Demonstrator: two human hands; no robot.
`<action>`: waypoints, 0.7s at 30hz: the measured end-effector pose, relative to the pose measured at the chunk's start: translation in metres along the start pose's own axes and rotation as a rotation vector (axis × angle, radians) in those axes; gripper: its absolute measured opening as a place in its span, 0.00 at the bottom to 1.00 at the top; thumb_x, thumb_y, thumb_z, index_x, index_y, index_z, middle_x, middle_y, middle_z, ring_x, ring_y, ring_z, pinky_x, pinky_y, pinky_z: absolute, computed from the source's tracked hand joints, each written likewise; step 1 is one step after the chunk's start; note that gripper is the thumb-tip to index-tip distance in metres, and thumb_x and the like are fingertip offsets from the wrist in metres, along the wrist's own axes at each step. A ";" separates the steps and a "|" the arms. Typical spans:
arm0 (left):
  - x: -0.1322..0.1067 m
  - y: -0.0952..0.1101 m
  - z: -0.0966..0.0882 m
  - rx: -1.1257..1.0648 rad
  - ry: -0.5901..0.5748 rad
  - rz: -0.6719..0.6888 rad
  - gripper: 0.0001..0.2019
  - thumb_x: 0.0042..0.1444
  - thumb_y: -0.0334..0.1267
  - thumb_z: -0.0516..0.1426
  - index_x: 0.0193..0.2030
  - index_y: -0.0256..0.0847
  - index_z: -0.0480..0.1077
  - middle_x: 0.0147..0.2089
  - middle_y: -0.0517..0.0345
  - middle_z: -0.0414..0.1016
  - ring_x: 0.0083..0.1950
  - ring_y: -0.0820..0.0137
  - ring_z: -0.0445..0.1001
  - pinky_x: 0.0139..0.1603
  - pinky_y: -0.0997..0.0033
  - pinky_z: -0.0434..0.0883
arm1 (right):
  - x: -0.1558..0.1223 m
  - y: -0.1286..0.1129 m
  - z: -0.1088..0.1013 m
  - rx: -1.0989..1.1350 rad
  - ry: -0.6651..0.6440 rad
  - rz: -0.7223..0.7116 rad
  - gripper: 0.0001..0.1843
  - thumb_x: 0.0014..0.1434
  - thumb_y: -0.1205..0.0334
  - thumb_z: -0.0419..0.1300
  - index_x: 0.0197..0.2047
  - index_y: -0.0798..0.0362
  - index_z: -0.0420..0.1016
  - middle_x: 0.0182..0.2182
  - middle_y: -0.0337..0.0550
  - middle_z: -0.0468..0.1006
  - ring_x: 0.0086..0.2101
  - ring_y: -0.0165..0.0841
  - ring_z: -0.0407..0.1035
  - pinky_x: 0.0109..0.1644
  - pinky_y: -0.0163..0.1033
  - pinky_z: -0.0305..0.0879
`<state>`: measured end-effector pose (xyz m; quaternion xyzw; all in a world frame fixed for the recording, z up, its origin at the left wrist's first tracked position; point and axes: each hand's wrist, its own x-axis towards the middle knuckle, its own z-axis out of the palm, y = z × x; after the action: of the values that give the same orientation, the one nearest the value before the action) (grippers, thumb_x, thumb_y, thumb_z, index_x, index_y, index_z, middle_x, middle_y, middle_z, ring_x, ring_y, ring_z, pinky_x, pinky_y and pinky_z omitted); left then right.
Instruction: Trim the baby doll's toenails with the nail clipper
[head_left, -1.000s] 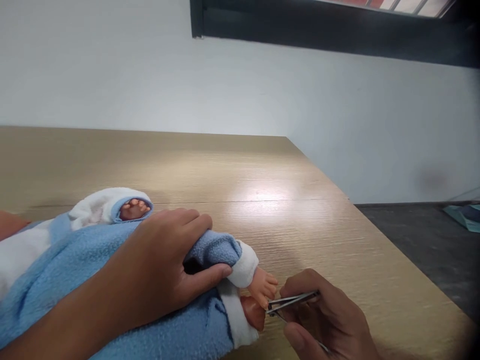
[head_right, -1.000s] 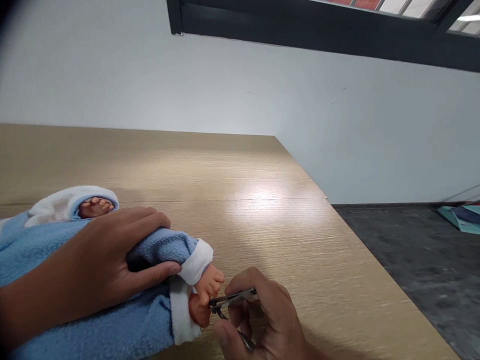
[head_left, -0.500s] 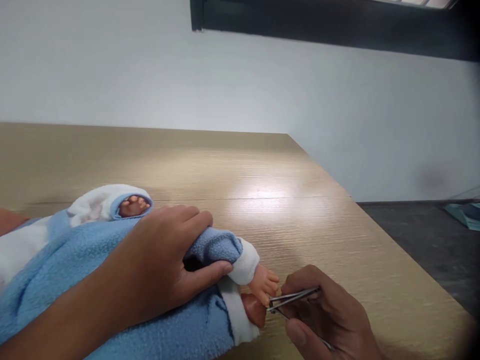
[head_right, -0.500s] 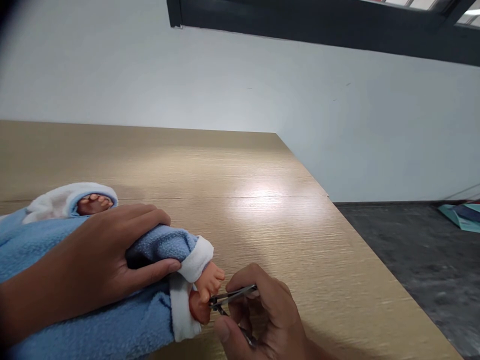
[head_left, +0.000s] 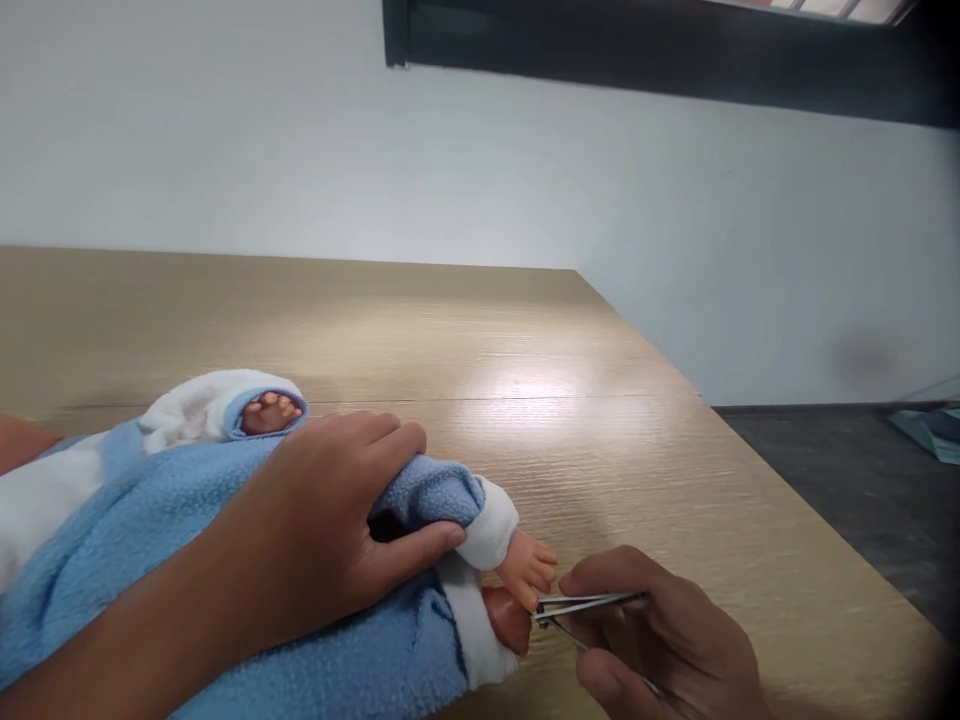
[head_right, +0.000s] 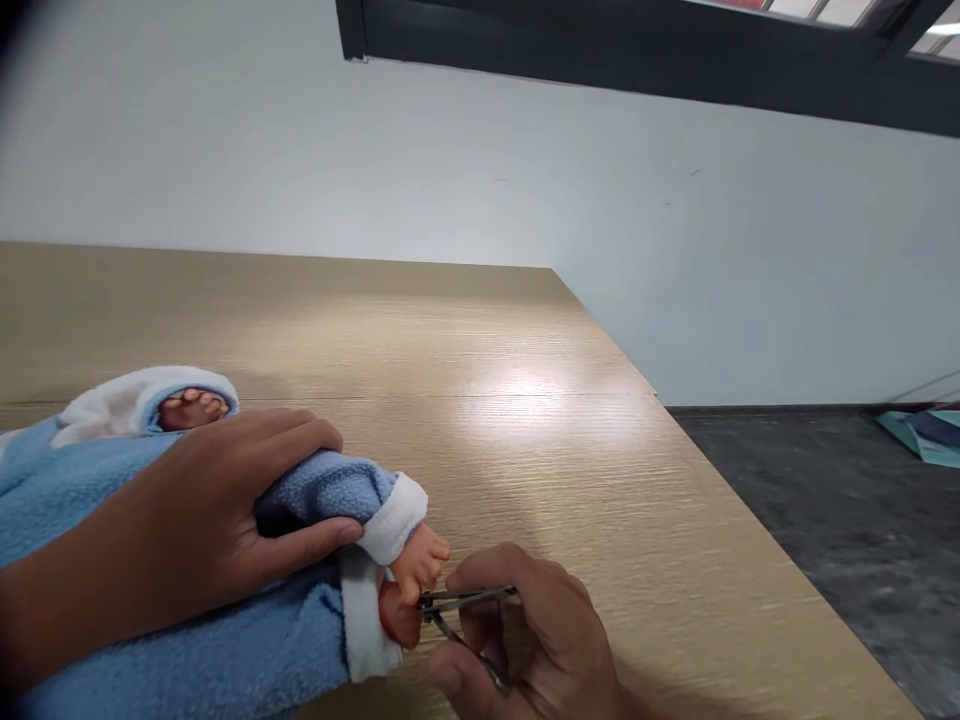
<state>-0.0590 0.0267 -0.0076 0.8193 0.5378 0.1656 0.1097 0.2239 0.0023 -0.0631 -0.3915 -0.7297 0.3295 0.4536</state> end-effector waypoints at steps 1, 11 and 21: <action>0.000 0.000 0.000 0.000 0.000 0.005 0.20 0.69 0.59 0.58 0.42 0.43 0.73 0.38 0.55 0.76 0.38 0.56 0.73 0.40 0.52 0.65 | -0.002 0.001 -0.001 0.006 0.001 -0.007 0.25 0.62 0.35 0.77 0.47 0.47 0.86 0.25 0.41 0.80 0.23 0.37 0.74 0.22 0.35 0.72; 0.001 0.001 -0.002 -0.012 -0.015 -0.003 0.20 0.69 0.60 0.58 0.42 0.43 0.73 0.39 0.54 0.77 0.40 0.55 0.74 0.41 0.52 0.65 | -0.017 0.016 0.006 0.101 -0.009 -0.083 0.17 0.75 0.39 0.68 0.53 0.41 0.78 0.30 0.41 0.84 0.27 0.38 0.83 0.29 0.36 0.79; 0.002 0.001 -0.003 -0.015 -0.039 -0.030 0.21 0.68 0.61 0.57 0.42 0.43 0.73 0.40 0.53 0.77 0.40 0.54 0.74 0.41 0.51 0.65 | -0.021 0.014 0.006 0.026 0.008 -0.075 0.15 0.76 0.39 0.67 0.56 0.35 0.74 0.29 0.37 0.83 0.26 0.38 0.82 0.30 0.37 0.82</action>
<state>-0.0586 0.0278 -0.0040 0.8134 0.5466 0.1520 0.1286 0.2279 -0.0104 -0.0855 -0.3594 -0.7377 0.3202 0.4735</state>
